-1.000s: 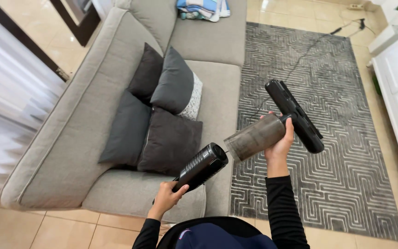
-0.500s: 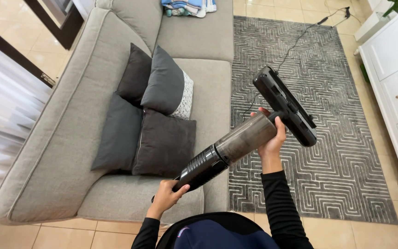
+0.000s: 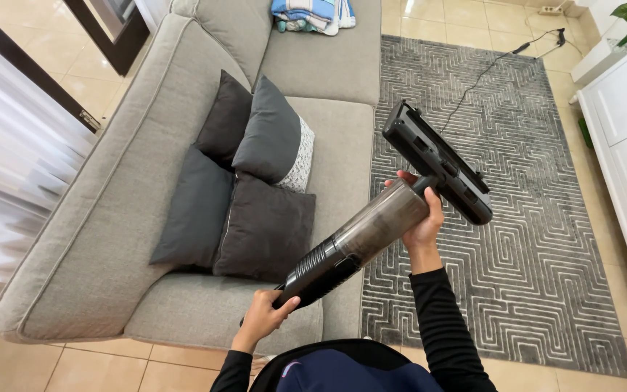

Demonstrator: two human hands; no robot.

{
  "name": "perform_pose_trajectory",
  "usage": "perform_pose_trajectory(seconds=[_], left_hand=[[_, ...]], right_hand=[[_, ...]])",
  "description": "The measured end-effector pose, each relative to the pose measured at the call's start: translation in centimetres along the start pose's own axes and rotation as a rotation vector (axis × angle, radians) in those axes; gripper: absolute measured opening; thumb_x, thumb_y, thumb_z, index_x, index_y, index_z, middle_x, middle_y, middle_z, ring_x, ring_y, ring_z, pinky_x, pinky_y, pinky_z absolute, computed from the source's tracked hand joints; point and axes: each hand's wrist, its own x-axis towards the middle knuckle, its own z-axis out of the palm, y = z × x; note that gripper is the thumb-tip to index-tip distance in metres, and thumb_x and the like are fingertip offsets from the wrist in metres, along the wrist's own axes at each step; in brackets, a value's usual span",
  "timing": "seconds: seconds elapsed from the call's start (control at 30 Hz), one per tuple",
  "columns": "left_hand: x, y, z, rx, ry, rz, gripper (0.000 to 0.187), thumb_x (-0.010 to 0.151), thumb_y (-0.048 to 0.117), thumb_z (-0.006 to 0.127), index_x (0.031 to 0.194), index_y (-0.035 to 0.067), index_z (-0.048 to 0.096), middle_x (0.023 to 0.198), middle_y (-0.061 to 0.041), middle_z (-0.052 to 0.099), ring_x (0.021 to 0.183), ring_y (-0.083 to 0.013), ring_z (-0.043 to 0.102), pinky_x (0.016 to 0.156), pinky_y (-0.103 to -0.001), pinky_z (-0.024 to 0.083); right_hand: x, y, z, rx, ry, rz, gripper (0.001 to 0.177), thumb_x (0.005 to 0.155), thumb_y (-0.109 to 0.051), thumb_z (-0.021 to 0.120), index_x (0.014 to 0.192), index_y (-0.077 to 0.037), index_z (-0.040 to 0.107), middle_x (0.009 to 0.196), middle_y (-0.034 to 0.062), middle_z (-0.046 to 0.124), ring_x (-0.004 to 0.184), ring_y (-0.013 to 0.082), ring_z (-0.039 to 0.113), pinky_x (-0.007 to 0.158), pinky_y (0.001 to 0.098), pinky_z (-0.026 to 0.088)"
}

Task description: The person assembles a corded stick vacuum cleaner in a living room. They attach the dust canister to the handle, arrange several throw pillows on a gray sofa, and then connect the floor head to the canister. The person also handles the vacuum's power cord and filter cap during the process.

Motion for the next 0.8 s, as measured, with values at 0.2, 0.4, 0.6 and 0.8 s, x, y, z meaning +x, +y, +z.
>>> perform_pose_trajectory(seconds=[0.2,0.4,0.6,0.8], left_hand=[[-0.3,1.1,-0.2,0.031,-0.011,0.012,0.051,0.086,0.045,0.078,0.069,-0.003,0.072,0.05,-0.005,0.062,0.039,-0.0107,0.058,0.039,-0.029,0.047],[-0.1,0.5,0.2,-0.01,-0.026,0.005,0.051,0.086,0.044,0.077,0.068,-0.003,0.072,0.049,-0.004,0.062,0.038,-0.0103,0.059,0.038,-0.028,0.047],[0.3,-2.1,1.5,-0.141,-0.017,0.012,0.053,0.087,0.043,0.077,0.066,-0.005,0.069,0.049,-0.004,0.062,0.037,-0.011,0.057,0.037,-0.029,0.045],[0.1,0.2,-0.1,0.002,-0.013,0.051,0.051,0.085,0.044,0.078,0.069,-0.004,0.07,0.049,-0.005,0.062,0.04,-0.0113,0.06,0.039,-0.03,0.048]], right_hand=[[0.0,0.1,-0.4,-0.042,-0.027,-0.025,0.057,0.098,-0.04,0.051,0.139,0.0,0.05,0.133,0.0184,0.061,0.12,0.0385,0.064,0.095,0.0501,0.06],[0.1,0.0,0.2,-0.021,0.048,-0.013,0.055,0.1,-0.038,0.051,0.136,0.003,0.054,0.131,0.0181,0.063,0.117,0.0384,0.066,0.096,0.05,0.058],[-0.3,0.3,1.1,0.003,0.121,-0.057,0.05,0.098,-0.031,0.051,0.136,0.002,0.053,0.128,0.0179,0.064,0.112,0.0384,0.067,0.095,0.0503,0.058],[0.3,-0.3,0.9,-0.04,0.073,-0.017,0.051,0.098,-0.031,0.048,0.132,0.006,0.055,0.129,0.0189,0.065,0.113,0.0389,0.067,0.094,0.0489,0.059]])
